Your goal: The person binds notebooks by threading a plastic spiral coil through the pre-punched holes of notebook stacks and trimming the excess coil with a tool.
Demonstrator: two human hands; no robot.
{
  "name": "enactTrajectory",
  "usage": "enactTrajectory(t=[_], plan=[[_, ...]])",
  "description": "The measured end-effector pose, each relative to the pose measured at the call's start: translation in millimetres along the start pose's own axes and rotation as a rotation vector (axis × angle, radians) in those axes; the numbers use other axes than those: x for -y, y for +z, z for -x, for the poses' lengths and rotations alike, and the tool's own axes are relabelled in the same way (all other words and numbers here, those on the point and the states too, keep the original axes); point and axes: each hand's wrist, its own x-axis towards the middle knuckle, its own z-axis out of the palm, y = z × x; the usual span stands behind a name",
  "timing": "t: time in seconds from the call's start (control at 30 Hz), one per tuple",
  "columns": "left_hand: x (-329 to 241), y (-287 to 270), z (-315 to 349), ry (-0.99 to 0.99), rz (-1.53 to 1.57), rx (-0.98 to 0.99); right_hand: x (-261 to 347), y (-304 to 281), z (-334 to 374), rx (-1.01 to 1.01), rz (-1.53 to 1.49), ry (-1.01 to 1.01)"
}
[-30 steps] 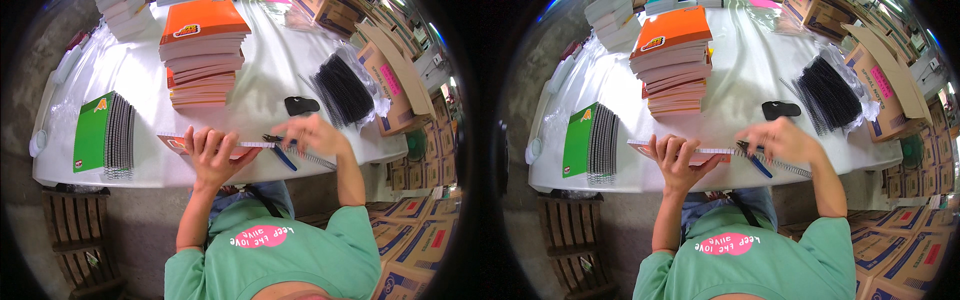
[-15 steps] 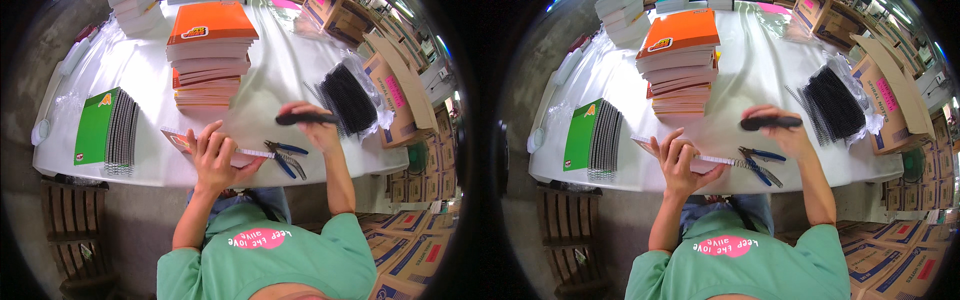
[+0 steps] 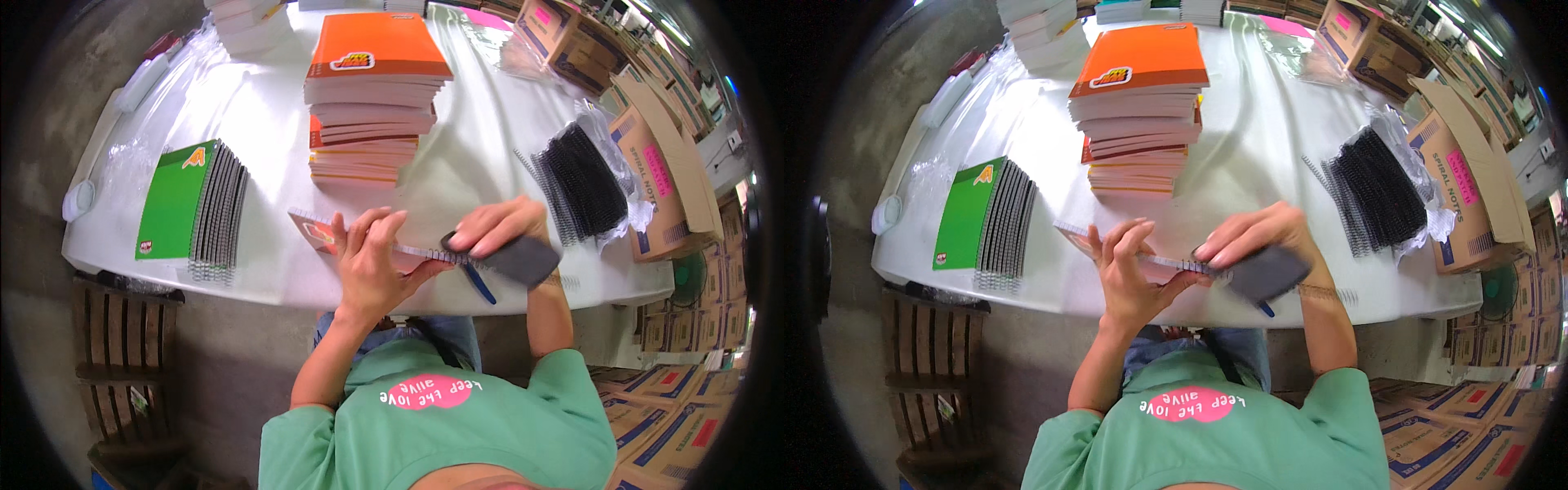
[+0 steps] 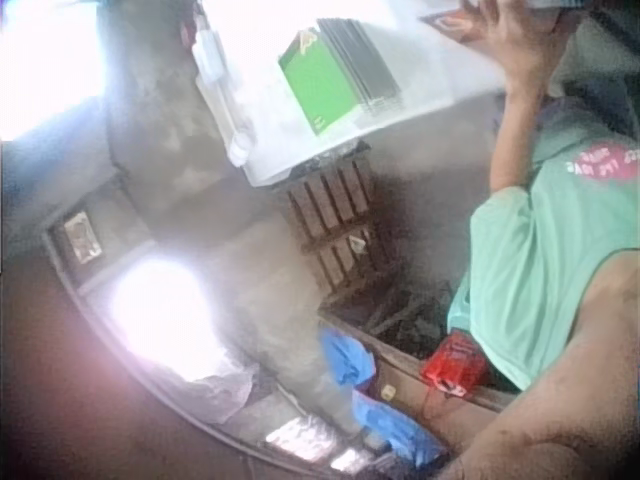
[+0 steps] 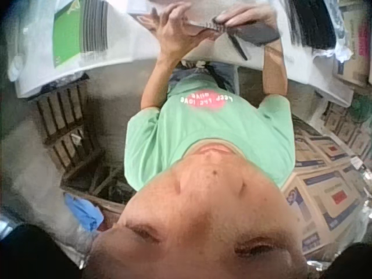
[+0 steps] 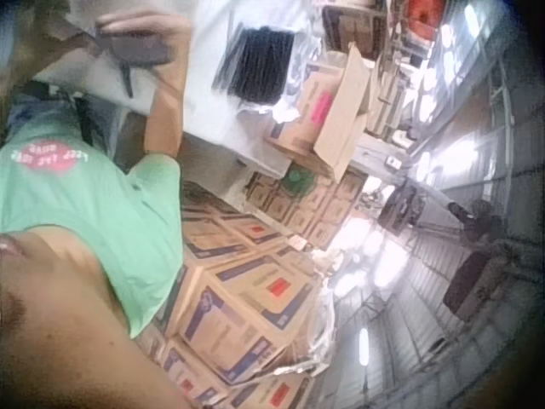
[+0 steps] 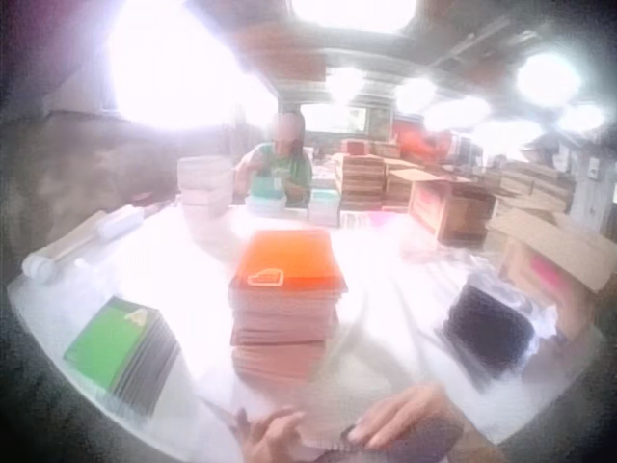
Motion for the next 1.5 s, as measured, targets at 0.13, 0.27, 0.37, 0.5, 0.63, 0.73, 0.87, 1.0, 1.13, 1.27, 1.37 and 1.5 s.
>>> enactTrajectory(t=[0.13, 0.27, 0.37, 0.5, 0.63, 0.73, 0.87, 1.0, 1.13, 1.27, 1.37, 1.5], plan=[[0, 3, -8, 0.028, 0.030, -0.023, -24, -9, -5, -0.097, 0.588, 0.321], [1, -12, -18, 0.013, -0.099, 0.030, -15, 5, -20, 0.128, 0.335, 0.215], [17, -42, -36, -0.007, -0.197, 0.083, -32, 3, -12, -0.254, 0.448, 0.403], [48, -43, -38, 0.055, -0.073, 0.046, -22, 20, -32, 0.105, 0.273, 0.223], [43, -38, -30, 0.018, 0.002, -0.042, -30, 21, -35, -0.088, 0.185, 0.177], [44, -27, -20, 0.128, 0.082, -0.136, -36, 20, -33, 0.014, 0.278, 0.163], [45, -24, -13, 0.112, 0.131, -0.237, -33, 22, -33, -0.055, -0.117, -0.074], [42, -26, -11, -0.124, 0.199, -0.154, -39, 20, -37, -0.022, 0.492, 0.406], [53, -16, -8, -0.131, 0.325, -0.232, -34, 32, -39, -0.014, -0.033, -0.121], [51, -8, -3, -0.273, 0.470, -0.235, -38, 25, -38, -0.213, 0.357, 0.430], [52, -7, -2, -0.395, 0.542, -0.142, -42, 17, -42, -0.009, -0.123, -0.023], [57, -7, -2, -0.374, 0.531, -0.141, -37, 19, -50, -0.076, 0.288, 0.332]])
